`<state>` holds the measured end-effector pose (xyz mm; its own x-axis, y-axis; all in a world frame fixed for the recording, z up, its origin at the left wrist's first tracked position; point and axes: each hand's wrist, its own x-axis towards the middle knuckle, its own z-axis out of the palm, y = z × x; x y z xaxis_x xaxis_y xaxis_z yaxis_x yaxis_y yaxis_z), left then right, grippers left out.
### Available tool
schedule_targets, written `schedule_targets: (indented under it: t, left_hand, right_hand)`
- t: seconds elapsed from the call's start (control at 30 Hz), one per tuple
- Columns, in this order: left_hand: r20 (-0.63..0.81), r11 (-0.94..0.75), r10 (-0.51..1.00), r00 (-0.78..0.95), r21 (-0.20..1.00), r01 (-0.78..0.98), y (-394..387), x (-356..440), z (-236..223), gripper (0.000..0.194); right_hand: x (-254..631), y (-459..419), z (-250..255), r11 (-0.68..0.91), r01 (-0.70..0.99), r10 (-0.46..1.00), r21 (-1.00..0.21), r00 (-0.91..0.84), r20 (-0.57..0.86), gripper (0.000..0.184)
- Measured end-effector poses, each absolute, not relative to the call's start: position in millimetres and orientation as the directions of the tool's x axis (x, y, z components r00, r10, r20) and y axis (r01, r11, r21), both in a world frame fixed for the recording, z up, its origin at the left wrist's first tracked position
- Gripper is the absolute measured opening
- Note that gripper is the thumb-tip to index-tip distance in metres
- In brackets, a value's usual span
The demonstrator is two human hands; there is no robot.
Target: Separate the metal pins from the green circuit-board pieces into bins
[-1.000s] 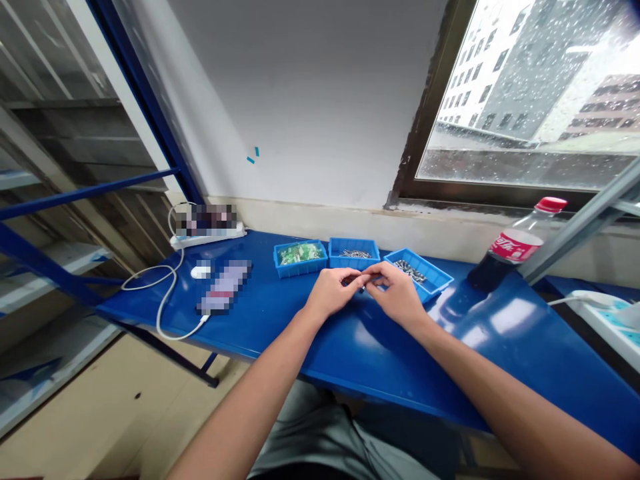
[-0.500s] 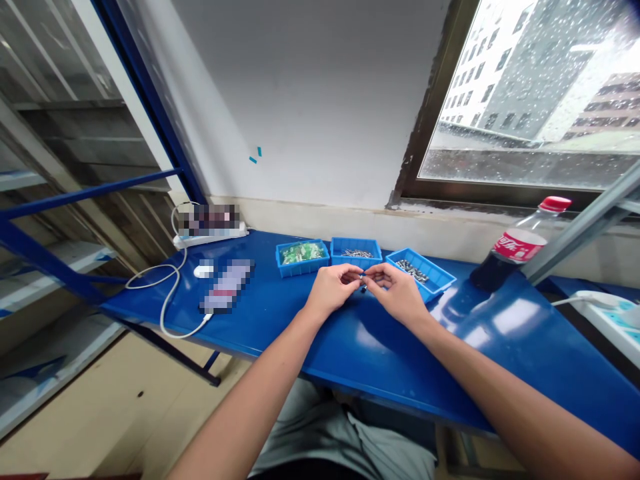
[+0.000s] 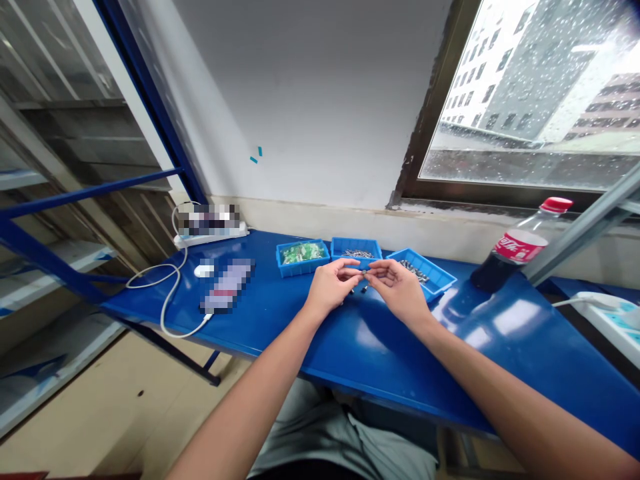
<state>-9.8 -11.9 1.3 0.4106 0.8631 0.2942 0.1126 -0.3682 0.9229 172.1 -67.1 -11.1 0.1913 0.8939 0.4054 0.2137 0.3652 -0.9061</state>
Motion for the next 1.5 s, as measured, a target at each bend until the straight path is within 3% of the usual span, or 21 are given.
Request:
schedule_targets:
  t: [0.57,0.8,1.07,1.17,1.27,1.37,1.5]
  left_hand:
    - [0.300,-0.343,0.869,0.393,0.939,0.041,-12.7,-9.1,4.0,0.035]
    - [0.385,-0.434,0.868,0.314,0.895,0.101,-5.8,-9.1,0.7,0.032]
    - [0.477,-0.585,0.747,0.463,0.803,0.117,-10.5,-8.0,-2.5,0.034]
    - [0.486,-0.609,0.721,0.494,0.785,0.118,-10.3,-9.0,-4.2,0.035]
    - [0.494,-0.722,0.640,0.589,0.649,0.240,-9.3,-10.8,-6.5,0.033]
    - [0.473,-0.822,0.536,0.699,0.480,0.306,-7.7,-11.7,-10.5,0.041]
    - [0.449,-0.861,0.476,0.757,0.414,0.295,-3.3,-11.1,-15.3,0.031]
  right_hand:
    - [166.1,-72.6,-8.7,0.391,0.203,0.890,-0.898,0.166,0.425,0.034]
    - [165.4,-73.3,-6.4,0.393,0.444,0.860,-0.805,0.132,0.492,0.030]
    - [168.2,-73.1,-7.2,0.399,0.532,0.856,-0.747,0.077,0.512,0.019]
    - [174.9,-73.9,-1.8,0.427,0.670,0.805,-0.607,0.025,0.593,0.014]
    - [189.5,-75.9,8.4,0.408,0.836,0.727,-0.366,-0.055,0.684,0.016]
    - [208.0,-78.2,16.1,0.231,0.962,0.683,-0.145,-0.054,0.728,0.017]
    - [220.8,-80.6,17.6,0.090,0.995,0.674,-0.038,-0.033,0.738,0.020]
